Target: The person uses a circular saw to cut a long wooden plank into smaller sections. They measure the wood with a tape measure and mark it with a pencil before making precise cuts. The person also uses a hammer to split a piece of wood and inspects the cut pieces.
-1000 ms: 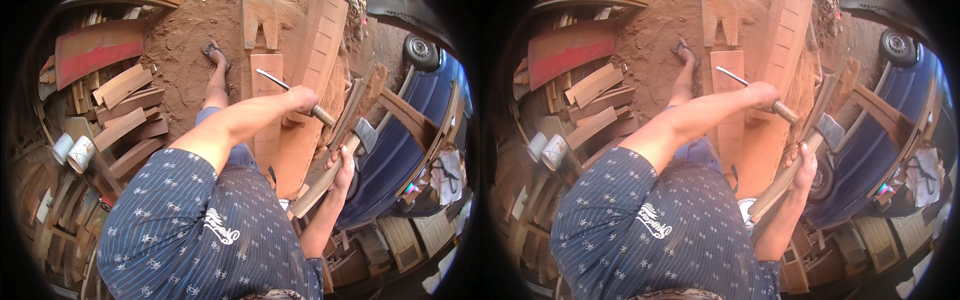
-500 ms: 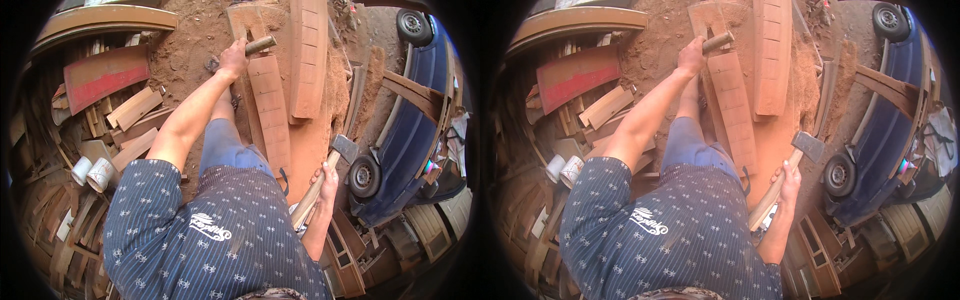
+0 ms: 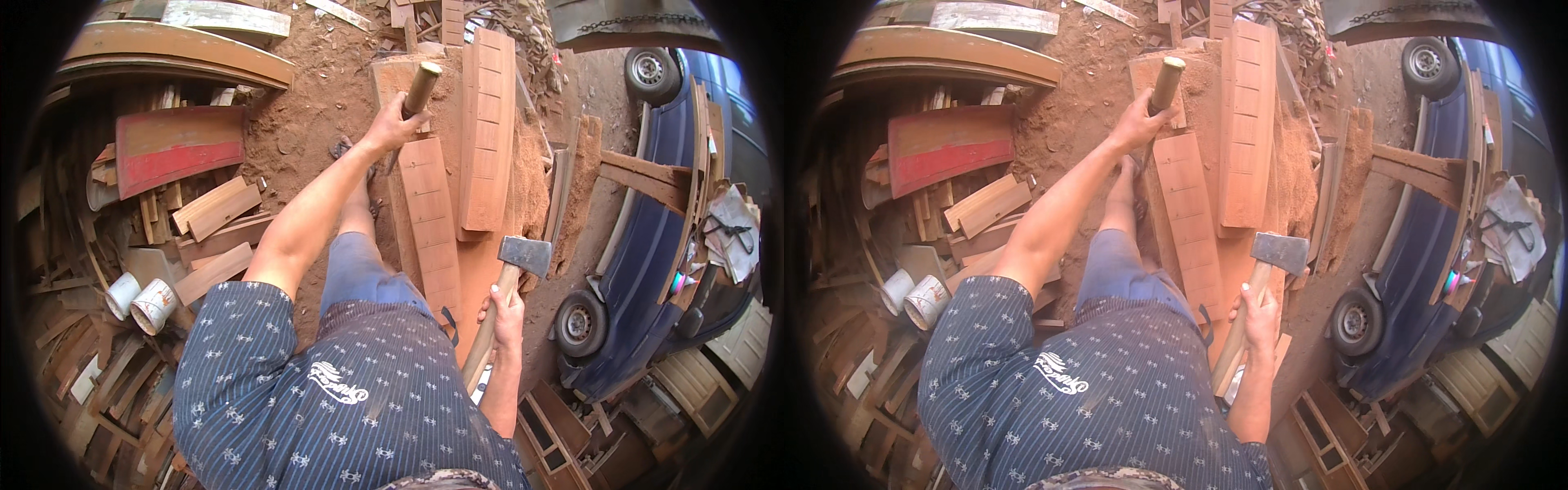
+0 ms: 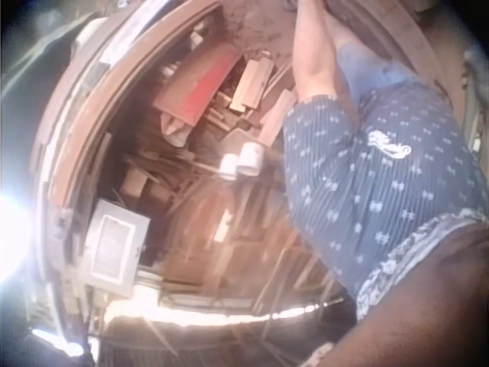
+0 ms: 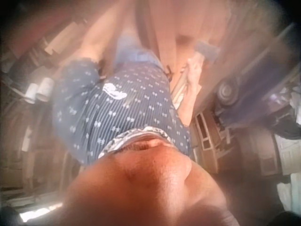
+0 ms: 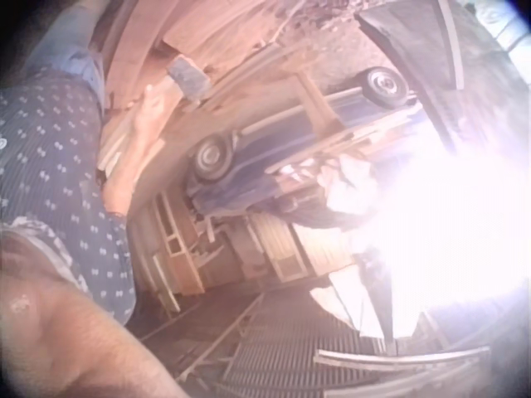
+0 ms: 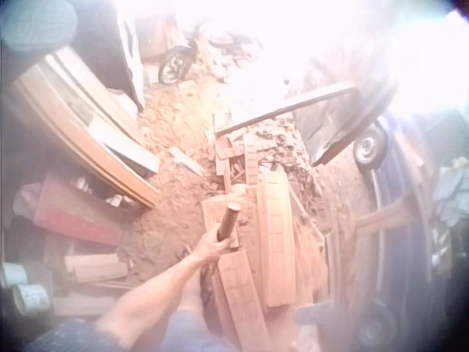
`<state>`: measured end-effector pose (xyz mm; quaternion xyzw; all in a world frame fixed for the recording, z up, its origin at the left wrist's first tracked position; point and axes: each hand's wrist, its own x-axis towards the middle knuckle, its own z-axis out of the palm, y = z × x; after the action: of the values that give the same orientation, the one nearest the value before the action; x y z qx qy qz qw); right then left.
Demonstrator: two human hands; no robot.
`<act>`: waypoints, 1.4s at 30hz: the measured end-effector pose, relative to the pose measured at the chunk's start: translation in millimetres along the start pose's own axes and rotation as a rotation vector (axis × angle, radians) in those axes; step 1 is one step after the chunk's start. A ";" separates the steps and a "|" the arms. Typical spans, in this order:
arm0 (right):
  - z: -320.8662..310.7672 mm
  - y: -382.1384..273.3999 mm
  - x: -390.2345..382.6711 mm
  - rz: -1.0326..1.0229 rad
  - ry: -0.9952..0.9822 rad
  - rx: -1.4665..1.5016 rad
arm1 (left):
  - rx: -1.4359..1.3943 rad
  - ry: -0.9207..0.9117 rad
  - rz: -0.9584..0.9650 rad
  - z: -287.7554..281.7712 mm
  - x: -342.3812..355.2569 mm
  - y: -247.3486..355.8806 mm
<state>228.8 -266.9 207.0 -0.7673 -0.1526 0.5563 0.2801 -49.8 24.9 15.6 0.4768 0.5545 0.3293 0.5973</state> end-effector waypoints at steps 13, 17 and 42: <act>10.8 -44.7 3.4 -0.065 -0.072 -0.065 | -0.390 0.184 0.042 24.6 -1.7 19.9; 18.3 -65.0 5.5 -0.092 -0.104 -0.124 | -0.411 0.180 0.070 27.5 -6.6 23.2; 185.8 -288.1 77.6 -0.580 -0.289 -0.942 | -0.438 0.276 0.143 30.9 -2.4 23.5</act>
<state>102.5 53.3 278.5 -0.6524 -0.6251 0.4278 0.0253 -16.9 24.1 36.2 0.3249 0.5111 0.5444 0.5804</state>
